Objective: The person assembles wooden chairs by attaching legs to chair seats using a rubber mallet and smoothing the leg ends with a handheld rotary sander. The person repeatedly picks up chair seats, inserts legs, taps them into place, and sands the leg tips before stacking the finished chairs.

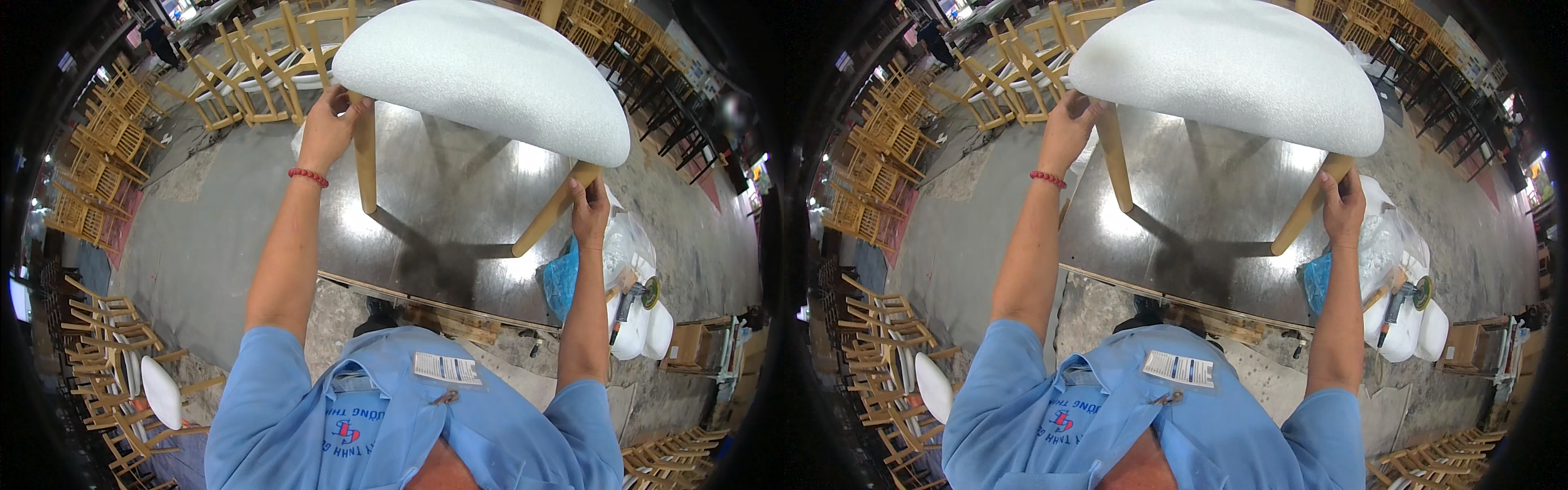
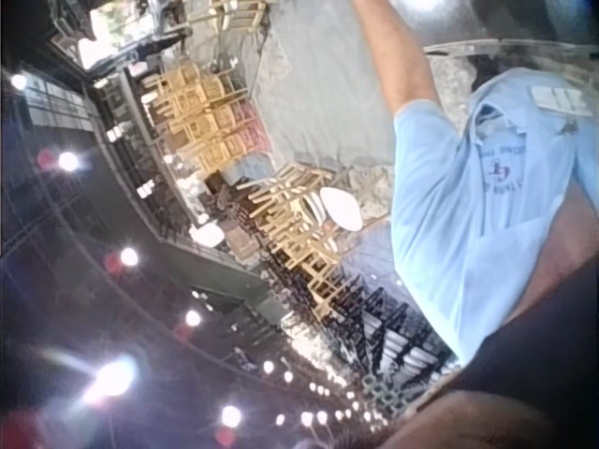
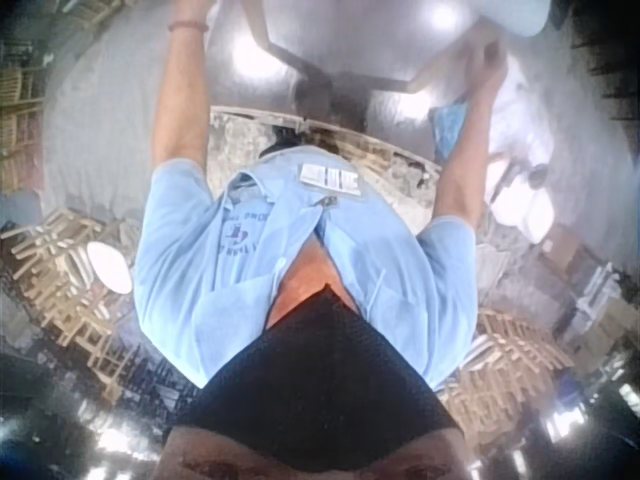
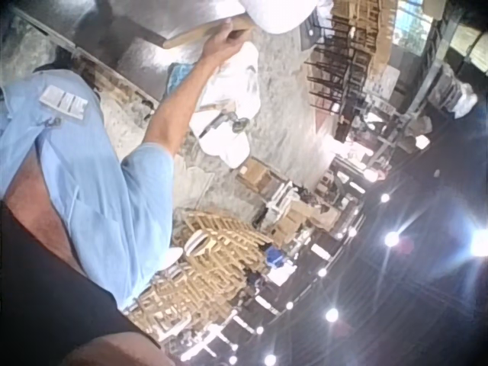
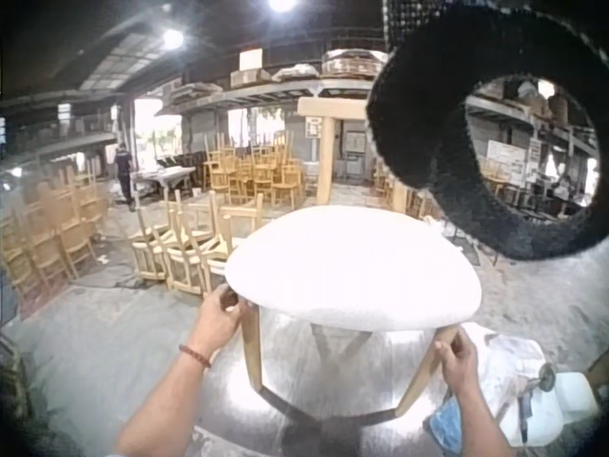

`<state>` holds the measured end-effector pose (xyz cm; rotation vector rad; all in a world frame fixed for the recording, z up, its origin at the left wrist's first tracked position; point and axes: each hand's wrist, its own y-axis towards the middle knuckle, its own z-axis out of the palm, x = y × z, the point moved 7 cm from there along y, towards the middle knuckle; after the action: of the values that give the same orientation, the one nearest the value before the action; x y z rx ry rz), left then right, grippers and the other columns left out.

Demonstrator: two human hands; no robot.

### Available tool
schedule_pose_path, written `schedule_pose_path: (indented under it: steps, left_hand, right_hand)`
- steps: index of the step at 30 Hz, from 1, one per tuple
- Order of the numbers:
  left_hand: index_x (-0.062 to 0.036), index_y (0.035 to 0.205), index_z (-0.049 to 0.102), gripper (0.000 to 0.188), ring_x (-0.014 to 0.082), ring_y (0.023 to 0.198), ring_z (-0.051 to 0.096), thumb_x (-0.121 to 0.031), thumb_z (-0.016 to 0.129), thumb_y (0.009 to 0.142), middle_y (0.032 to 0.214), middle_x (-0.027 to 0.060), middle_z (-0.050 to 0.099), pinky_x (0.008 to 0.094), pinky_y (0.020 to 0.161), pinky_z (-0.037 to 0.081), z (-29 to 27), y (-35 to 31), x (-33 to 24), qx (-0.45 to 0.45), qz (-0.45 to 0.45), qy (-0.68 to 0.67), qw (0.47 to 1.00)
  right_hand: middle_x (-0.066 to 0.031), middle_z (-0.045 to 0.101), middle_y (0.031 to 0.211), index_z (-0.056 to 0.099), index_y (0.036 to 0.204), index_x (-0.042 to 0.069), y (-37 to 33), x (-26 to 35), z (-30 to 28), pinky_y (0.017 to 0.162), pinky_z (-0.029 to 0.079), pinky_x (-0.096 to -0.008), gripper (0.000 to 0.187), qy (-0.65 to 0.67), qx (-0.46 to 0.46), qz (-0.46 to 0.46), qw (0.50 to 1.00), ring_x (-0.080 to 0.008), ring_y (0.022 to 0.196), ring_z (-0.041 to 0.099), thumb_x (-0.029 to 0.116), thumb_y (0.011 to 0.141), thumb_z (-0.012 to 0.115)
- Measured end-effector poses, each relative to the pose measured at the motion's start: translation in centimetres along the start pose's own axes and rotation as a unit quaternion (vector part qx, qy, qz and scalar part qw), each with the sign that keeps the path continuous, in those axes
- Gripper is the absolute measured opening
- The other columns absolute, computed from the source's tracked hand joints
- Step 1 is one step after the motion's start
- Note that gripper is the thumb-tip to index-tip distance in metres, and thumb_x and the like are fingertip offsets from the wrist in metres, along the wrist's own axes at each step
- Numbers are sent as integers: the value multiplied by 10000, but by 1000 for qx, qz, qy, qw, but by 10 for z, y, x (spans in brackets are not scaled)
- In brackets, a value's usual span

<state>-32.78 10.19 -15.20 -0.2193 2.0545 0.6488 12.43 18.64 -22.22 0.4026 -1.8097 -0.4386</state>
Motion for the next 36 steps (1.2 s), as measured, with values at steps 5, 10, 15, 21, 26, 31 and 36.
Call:
schedule_pose_path:
  steps: [5,10,15,21,26,31,36]
  left_hand:
    - [46,1171,588,353,189,985,646,-184,659,912,1075,134,685,311,846,498,9,7,12,-14,27,-34,999]
    - [47,1197,570,443,277,935,667,-218,691,864,1029,170,692,371,833,514,24,36,26,-80,41,52,995]
    - [22,1201,602,361,374,1071,607,-227,547,945,1165,228,640,446,917,462,39,62,48,-60,115,208,970]
    - [28,1145,629,272,245,997,641,-115,544,929,1078,157,683,366,863,495,12,66,69,-43,120,45,991]
    - [-15,1093,665,269,264,1009,650,-37,509,876,1080,133,696,383,901,483,34,58,49,37,360,655,664]
    - [73,1031,645,262,263,941,645,-137,593,882,1019,165,681,368,869,490,37,67,65,0,129,61,990]
    - [75,1094,584,425,263,915,649,-251,694,845,1007,178,690,356,844,492,8,58,54,-53,185,115,974]
  right_hand:
    - [-79,651,1050,533,1291,-23,0,-6,0,834,474,-267,444,14,-2,25,1000,-129,944,600,181,922,674]
    - [-114,670,1062,547,1272,-20,-7,-6,-5,810,495,-293,427,40,-53,2,998,-162,910,632,160,907,676]
    - [-218,639,1158,500,1321,22,-75,-17,8,893,489,-422,485,-161,-173,-5,972,-408,1068,613,210,894,631]
    - [-152,658,1136,584,1223,-33,-415,-144,30,821,537,-328,355,23,6,454,891,-228,975,671,118,904,625]
    - [-159,572,822,542,844,-28,-491,-237,-105,687,537,-413,82,240,-449,562,652,-285,675,579,40,850,496]
    - [-160,583,798,529,936,-51,-469,-225,-117,580,533,-375,136,197,-509,556,626,-264,654,603,76,892,506]
    - [-120,616,734,586,998,-56,-426,-161,-48,500,477,-314,158,205,-260,582,743,-185,586,596,62,895,568]
